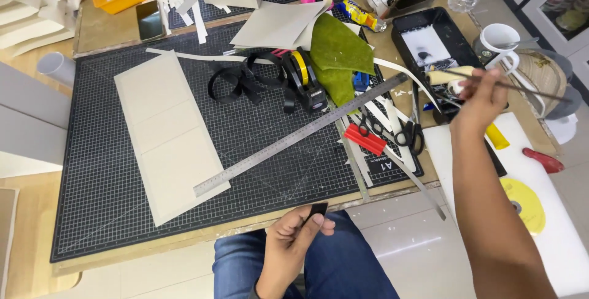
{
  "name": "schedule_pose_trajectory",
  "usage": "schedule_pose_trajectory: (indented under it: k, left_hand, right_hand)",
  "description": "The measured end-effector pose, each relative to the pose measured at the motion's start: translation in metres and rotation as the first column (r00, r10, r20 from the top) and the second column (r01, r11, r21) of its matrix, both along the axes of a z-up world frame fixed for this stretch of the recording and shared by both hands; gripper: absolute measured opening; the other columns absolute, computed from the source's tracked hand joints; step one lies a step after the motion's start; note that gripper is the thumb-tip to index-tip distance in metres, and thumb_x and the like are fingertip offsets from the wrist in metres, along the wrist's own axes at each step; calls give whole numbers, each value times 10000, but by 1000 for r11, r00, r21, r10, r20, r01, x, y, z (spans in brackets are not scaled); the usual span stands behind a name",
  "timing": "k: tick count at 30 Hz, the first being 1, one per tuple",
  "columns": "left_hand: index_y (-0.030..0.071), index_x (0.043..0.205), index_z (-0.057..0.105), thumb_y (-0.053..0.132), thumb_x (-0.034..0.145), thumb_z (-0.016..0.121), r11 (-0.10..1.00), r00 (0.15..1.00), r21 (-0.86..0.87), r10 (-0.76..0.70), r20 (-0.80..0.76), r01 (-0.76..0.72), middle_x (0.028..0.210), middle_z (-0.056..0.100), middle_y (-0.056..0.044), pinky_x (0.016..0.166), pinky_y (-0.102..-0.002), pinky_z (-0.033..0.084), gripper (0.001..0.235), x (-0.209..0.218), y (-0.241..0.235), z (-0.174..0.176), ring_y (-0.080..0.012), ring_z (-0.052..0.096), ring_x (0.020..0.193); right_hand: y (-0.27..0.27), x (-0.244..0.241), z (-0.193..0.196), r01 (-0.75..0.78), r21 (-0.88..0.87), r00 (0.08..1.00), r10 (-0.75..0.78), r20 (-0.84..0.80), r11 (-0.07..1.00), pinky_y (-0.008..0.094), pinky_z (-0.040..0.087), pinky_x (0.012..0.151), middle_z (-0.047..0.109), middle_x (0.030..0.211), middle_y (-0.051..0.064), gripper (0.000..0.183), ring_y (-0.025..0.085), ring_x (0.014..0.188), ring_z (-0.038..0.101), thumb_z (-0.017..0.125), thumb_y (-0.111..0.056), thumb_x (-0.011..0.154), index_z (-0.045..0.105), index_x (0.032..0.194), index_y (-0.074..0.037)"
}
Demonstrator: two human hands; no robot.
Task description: Measuring, applying adhesive, and attaching a black ribbon to a white cardboard board on a cutting mat.
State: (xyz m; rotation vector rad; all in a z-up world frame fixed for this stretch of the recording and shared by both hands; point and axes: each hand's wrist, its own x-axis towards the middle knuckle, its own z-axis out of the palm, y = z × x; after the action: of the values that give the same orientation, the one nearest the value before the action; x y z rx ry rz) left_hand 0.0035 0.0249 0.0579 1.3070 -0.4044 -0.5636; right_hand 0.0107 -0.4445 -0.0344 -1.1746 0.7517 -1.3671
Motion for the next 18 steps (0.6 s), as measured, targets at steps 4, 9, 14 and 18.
schedule_pose_trajectory:
  k: [4,9,14,18]
  left_hand:
    - [-38,1055,750,90,962,666,1000,1000,-26,-11,6,11,905,831,-138,806,-314,677,179,-1,3,3,-204,804,797]
    - [-39,1219,687,115,984,648,996,1000,-90,10,26,-8,994,802,-182,805,-328,670,284,4,8,15,-234,790,812]
    - [-62,1269,666,56,982,644,987,999,-160,37,14,-34,1008,789,-199,817,-313,660,311,7,10,26,-235,781,813]
    - [-53,1314,653,53,975,649,990,999,-129,51,1,-50,1011,792,-196,809,-272,649,355,3,16,30,-216,774,810]
  right_hand:
    - [72,-39,38,-41,134,999,40,16,990,173,482,633,725,902,-63,233,44,738,678,520,-371,1081,632,1086,-167]
    - [141,-60,51,-64,199,991,39,127,978,222,443,538,618,686,31,368,124,548,582,615,-471,1003,631,926,-112]
    - [223,-83,85,-293,-221,941,322,108,930,211,478,535,666,945,36,273,148,640,641,559,-402,1110,544,1067,-132]
    - [281,-90,119,-497,-581,808,589,-37,645,170,573,581,651,903,39,213,119,732,653,492,-287,1136,568,1082,-95]
